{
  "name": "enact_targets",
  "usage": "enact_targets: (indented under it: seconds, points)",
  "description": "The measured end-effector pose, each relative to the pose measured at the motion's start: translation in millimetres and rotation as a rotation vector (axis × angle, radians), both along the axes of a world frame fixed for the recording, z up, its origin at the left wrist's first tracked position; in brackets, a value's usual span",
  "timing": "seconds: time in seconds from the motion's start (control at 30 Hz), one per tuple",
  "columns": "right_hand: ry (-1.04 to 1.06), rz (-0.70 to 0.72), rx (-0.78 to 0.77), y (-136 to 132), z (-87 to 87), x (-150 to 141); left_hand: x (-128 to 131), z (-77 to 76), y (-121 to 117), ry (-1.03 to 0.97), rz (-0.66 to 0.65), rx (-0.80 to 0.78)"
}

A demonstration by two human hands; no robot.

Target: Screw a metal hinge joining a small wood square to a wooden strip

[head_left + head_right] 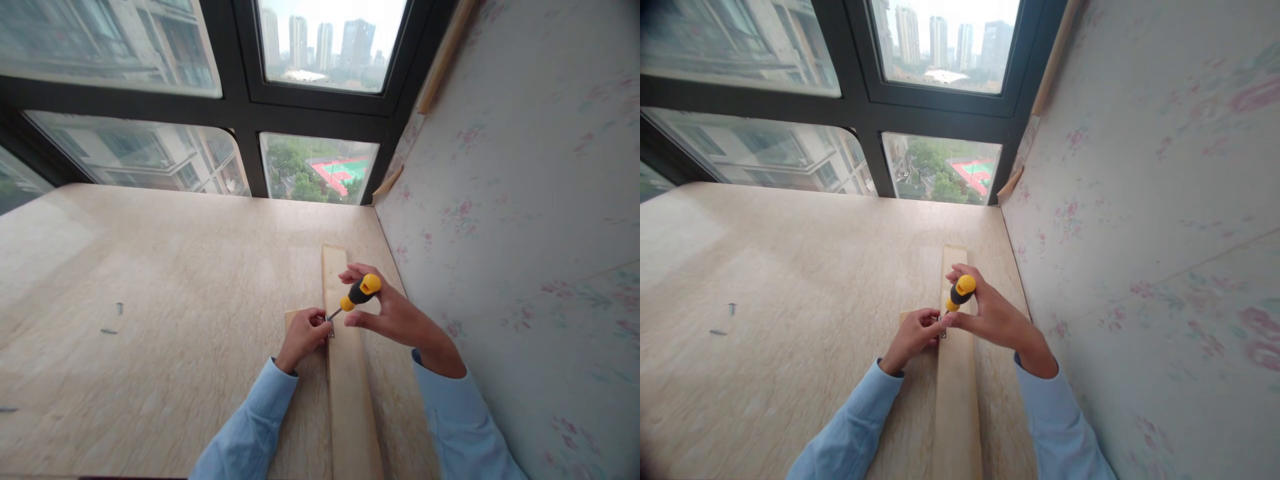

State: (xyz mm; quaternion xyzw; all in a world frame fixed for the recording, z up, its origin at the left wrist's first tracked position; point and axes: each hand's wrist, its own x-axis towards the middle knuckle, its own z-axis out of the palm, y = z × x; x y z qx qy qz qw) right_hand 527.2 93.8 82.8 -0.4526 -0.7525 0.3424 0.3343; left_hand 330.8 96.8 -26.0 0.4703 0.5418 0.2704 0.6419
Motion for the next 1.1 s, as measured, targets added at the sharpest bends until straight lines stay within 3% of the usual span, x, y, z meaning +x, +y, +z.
enact_targets:
  seconds: [0.07, 0.13, 0.2, 0.3, 0.37, 0.43, 0.57, 0.67, 0.73, 0.87, 0.9, 0.93, 1.1]
  points:
    - [0.080, 0.206, -0.102, -2.7, 2.1, 6.4, 0.2, -0.4, 0.3, 0.004, 0.005, 0.002]
    - [0.154, 0.257, -0.180, -4.1, 6.1, 9.6, 0.5, -1.2, 0.6, 0.013, 0.006, 0.009]
    - [0.159, 0.144, -0.172, -3.3, 9.8, 6.8, 0.6, -1.6, 0.9, 0.017, 0.003, 0.011]
    - [-0.056, -0.199, -0.033, 0.0, 9.8, -4.1, 0.3, -1.2, 0.6, 0.009, -0.003, 0.011]
    - [-0.157, -0.344, 0.022, 1.7, 5.8, -9.3, 0.0, -1.0, 0.1, 0.007, -0.009, 0.020]
    - [-0.100, -0.259, -0.004, 1.4, 1.3, -9.4, 0.0, -1.5, -0.2, 0.009, -0.010, 0.028]
    - [0.269, 0.144, -0.138, -3.9, 1.6, 1.3, 0.7, -3.2, 0.0, 0.022, 0.002, 0.027]
    - [0.351, 0.186, -0.182, -5.7, 8.2, 5.4, 1.1, -3.6, 0.4, 0.029, 0.008, 0.023]
    - [0.258, 0.068, -0.148, -3.7, 9.9, 2.1, 1.1, -3.6, 0.6, 0.026, 0.005, 0.026]
    - [0.019, -0.396, 0.050, 3.2, 0.4, -11.8, 0.5, -3.5, 0.7, 0.027, -0.002, 0.033]
    - [0.019, -0.419, 0.081, 4.2, -3.2, -14.0, 0.4, -3.4, 0.6, 0.027, -0.001, 0.033]
    - [0.050, -0.371, 0.088, 4.4, -6.3, -14.9, 0.4, -3.3, 0.6, 0.026, -0.002, 0.032]
    - [0.296, 0.197, -0.100, -4.5, -1.2, -2.0, 1.1, -4.2, 0.2, 0.029, 0.004, 0.034]
